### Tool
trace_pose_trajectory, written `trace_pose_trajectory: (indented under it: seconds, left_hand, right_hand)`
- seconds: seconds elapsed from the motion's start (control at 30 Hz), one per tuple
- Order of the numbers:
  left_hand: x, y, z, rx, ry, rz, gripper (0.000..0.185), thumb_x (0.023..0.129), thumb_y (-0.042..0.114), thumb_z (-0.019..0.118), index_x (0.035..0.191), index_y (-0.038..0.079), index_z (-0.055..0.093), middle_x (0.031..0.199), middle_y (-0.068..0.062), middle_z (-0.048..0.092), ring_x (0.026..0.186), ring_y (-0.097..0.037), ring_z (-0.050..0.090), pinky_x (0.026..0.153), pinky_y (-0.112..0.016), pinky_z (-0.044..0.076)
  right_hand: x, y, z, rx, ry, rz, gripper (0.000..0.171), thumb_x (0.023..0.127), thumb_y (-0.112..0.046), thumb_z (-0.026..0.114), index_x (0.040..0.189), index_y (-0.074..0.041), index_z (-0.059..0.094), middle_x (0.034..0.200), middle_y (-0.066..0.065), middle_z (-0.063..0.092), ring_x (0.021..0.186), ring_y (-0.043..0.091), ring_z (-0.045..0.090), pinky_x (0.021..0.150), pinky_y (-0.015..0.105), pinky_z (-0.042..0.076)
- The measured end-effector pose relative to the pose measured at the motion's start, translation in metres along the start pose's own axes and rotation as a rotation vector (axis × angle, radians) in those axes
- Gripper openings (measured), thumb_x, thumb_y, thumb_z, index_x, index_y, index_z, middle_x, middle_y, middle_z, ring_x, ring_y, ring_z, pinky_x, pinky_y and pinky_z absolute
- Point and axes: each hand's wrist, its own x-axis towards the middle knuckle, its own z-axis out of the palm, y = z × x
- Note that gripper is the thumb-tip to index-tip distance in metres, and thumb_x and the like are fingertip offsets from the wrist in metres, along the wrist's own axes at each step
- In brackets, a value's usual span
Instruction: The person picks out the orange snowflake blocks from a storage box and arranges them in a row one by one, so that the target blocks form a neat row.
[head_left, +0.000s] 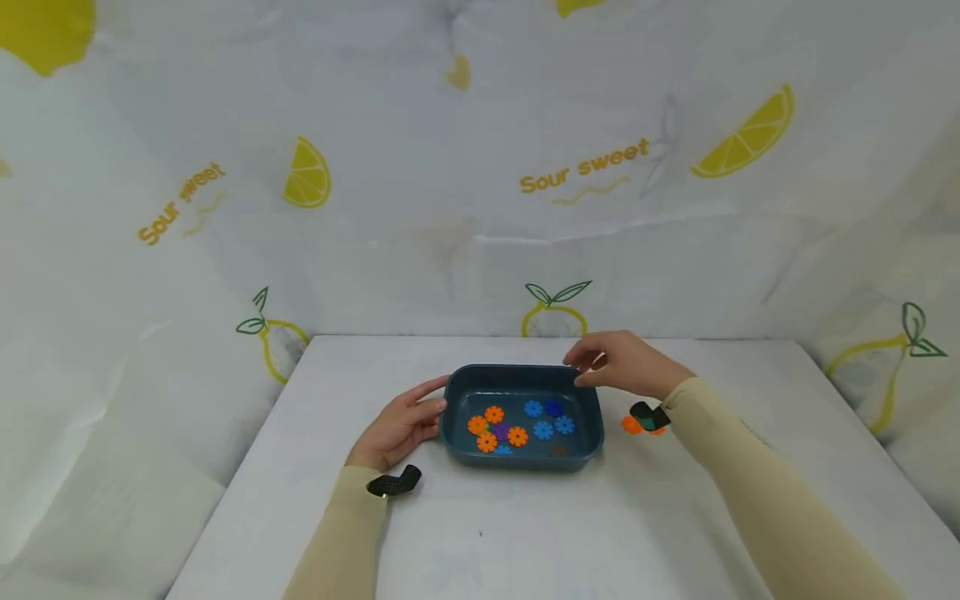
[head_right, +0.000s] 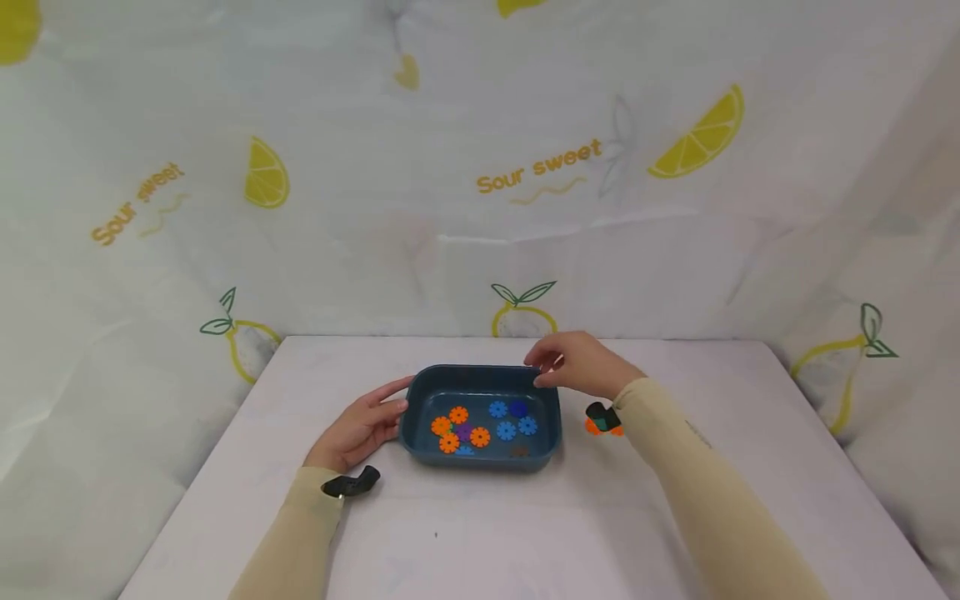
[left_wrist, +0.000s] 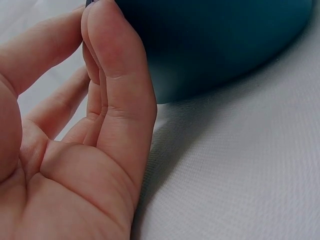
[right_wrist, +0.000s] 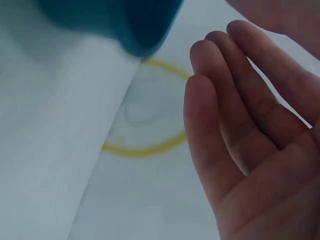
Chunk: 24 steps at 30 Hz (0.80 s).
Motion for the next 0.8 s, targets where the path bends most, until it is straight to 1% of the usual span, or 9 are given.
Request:
trace_pose_trajectory:
  seconds: [0.07,0.17,0.27,0.33,0.43,0.53,0.67,0.8]
  left_hand:
    - [0.0,0.0,0.0,0.006,0.001,0.0,0.059,0.106,0.02,0.072,0.161,0.021,0.052,0.112,0.0,0.075,0.087,-0.012,0.068,0.081,-0.025,0.06]
    - [0.0,0.0,0.001,0.011,0.006,-0.002,0.057,0.106,0.02,0.072,0.16,0.022,0.053,0.11,0.001,0.075,0.086,-0.012,0.066,0.081,-0.024,0.06]
    - [0.0,0.0,0.0,0.019,0.01,0.003,0.057,0.106,0.02,0.072,0.161,0.022,0.053,0.107,0.001,0.074,0.085,-0.012,0.065,0.079,-0.024,0.059]
    - [-0.001,0.001,0.0,0.021,0.016,0.003,0.058,0.106,0.02,0.072,0.16,0.023,0.054,0.106,0.001,0.073,0.084,-0.012,0.064,0.079,-0.024,0.058]
    - [-0.001,0.001,-0.001,0.03,0.016,0.005,0.057,0.105,0.021,0.073,0.159,0.024,0.055,0.107,0.0,0.072,0.085,-0.013,0.064,0.079,-0.024,0.058]
    - [-0.002,0.002,-0.001,0.034,0.008,0.003,0.056,0.105,0.023,0.073,0.158,0.025,0.056,0.111,-0.002,0.072,0.088,-0.014,0.065,0.082,-0.025,0.059]
    - [-0.002,0.002,-0.001,0.033,-0.001,0.003,0.056,0.106,0.023,0.073,0.159,0.025,0.055,0.116,-0.003,0.073,0.091,-0.015,0.067,0.085,-0.026,0.06]
    - [-0.001,0.002,-0.003,0.027,0.001,0.0,0.055,0.105,0.024,0.073,0.158,0.026,0.056,0.119,-0.005,0.074,0.091,-0.015,0.068,0.085,-0.026,0.06]
  right_hand:
    - [0.015,-0.011,0.009,-0.003,-0.067,-0.026,0.028,0.097,-0.02,0.083,0.123,-0.014,0.077,0.12,0.007,0.076,0.108,0.019,0.07,0.096,0.039,0.061]
    - [0.033,-0.024,0.025,-0.046,-0.175,-0.052,0.027,0.097,-0.019,0.083,0.123,-0.013,0.077,0.119,0.007,0.077,0.103,0.015,0.07,0.094,0.037,0.062]
    - [0.048,-0.033,0.041,-0.125,-0.267,-0.08,0.026,0.096,-0.018,0.084,0.121,-0.015,0.078,0.119,0.004,0.077,0.101,0.01,0.068,0.095,0.035,0.061]
    - [0.055,-0.038,0.05,-0.162,-0.315,-0.098,0.025,0.095,-0.017,0.085,0.119,-0.015,0.078,0.119,0.002,0.077,0.101,0.01,0.068,0.096,0.035,0.06]
    - [0.062,-0.043,0.062,-0.199,-0.364,-0.111,0.023,0.094,-0.015,0.086,0.115,-0.017,0.079,0.116,-0.002,0.077,0.1,0.01,0.067,0.096,0.035,0.06]
    - [0.066,-0.045,0.072,-0.222,-0.404,-0.087,0.02,0.093,-0.014,0.087,0.112,-0.019,0.079,0.111,-0.006,0.076,0.098,0.01,0.066,0.096,0.035,0.06]
    - [0.069,-0.044,0.083,-0.257,-0.432,-0.054,0.019,0.093,-0.016,0.087,0.109,-0.021,0.079,0.104,-0.01,0.074,0.095,0.009,0.065,0.095,0.034,0.06]
    - [0.071,-0.042,0.091,-0.283,-0.442,-0.061,0.021,0.091,-0.017,0.09,0.107,-0.022,0.078,0.099,-0.011,0.072,0.092,0.009,0.064,0.092,0.033,0.059]
